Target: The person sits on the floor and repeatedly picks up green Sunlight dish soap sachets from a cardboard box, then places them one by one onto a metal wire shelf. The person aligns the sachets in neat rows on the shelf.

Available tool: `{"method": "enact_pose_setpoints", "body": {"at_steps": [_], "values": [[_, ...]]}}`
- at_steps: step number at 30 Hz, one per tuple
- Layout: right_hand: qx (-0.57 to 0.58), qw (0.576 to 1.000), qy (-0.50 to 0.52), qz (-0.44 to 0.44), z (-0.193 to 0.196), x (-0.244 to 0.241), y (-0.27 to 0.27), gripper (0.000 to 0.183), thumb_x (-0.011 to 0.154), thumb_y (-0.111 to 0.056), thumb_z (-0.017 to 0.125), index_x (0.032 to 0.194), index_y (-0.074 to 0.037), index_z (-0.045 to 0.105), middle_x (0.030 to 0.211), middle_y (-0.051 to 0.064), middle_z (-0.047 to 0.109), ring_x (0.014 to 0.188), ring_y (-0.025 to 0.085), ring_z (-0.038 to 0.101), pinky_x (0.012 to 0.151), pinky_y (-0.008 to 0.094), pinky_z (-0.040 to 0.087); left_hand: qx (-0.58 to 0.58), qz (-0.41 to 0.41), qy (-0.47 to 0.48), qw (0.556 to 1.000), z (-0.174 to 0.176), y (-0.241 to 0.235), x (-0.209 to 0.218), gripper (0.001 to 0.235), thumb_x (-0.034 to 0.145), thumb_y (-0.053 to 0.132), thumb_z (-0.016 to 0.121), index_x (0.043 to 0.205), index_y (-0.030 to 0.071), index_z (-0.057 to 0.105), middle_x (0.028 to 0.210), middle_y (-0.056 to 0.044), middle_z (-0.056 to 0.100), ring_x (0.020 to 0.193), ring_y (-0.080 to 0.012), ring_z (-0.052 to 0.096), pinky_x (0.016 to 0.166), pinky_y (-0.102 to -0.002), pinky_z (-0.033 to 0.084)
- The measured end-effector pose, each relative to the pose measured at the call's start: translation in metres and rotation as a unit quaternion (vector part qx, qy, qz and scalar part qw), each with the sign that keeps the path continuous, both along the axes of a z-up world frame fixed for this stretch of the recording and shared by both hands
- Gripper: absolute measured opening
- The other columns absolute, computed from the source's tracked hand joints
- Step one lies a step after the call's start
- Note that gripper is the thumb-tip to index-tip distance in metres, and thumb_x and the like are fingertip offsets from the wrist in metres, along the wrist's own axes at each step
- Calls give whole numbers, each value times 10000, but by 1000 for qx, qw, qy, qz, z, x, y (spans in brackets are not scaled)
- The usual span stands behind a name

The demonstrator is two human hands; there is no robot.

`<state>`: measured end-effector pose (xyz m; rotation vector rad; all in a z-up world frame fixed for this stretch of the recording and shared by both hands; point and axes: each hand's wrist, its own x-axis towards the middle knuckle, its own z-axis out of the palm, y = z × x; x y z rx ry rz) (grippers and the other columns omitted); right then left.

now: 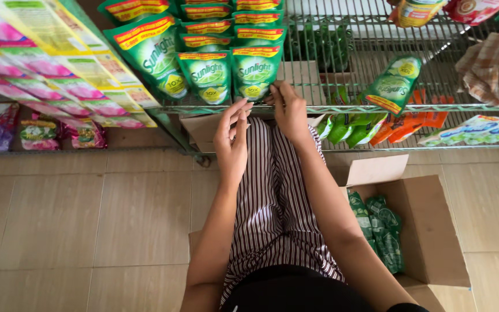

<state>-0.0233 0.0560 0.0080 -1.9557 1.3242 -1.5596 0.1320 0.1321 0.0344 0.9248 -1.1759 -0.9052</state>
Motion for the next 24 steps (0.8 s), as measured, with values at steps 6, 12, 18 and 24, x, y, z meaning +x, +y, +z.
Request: {"method": "enact_pose_setpoints", "body": {"at_steps": [6,12,18,24], "values": [[-25,1000,4,-17,5,-9,12,210,1085,-14,549,1271,41,627,1010,177,711,905,228,738,784,333,580,-74,2,-87,993,18,2,-28,235,1119,95,536,1333,50,622,1272,-99,702,1199,-186,680,950,-303,576],[9,984,-92,-154,8,-74,41,221,1137,-106,547,1315,-24,650,1094,72,721,1005,186,753,890,300,603,-125,-43,-139,981,24,-7,-62,209,1111,86,562,1303,84,647,1272,-75,699,1194,-196,666,930,-315,586],[0,912,57,-407,12,-164,87,382,981,-43,688,1359,-56,640,1323,136,613,1179,288,581,961,384,486,-100,-86,-153,979,13,-19,-81,190,1110,108,576,1272,99,674,1250,-70,706,1154,-195,688,918,-321,585],[-60,908,190,-368,5,-201,90,411,904,-3,736,1305,-88,717,1333,163,644,1199,331,581,1017,441,473,-80,-141,-146,976,3,-24,-85,203,1118,141,550,1273,88,669,1269,-67,699,1181,-195,687,951,-336,592]]}}
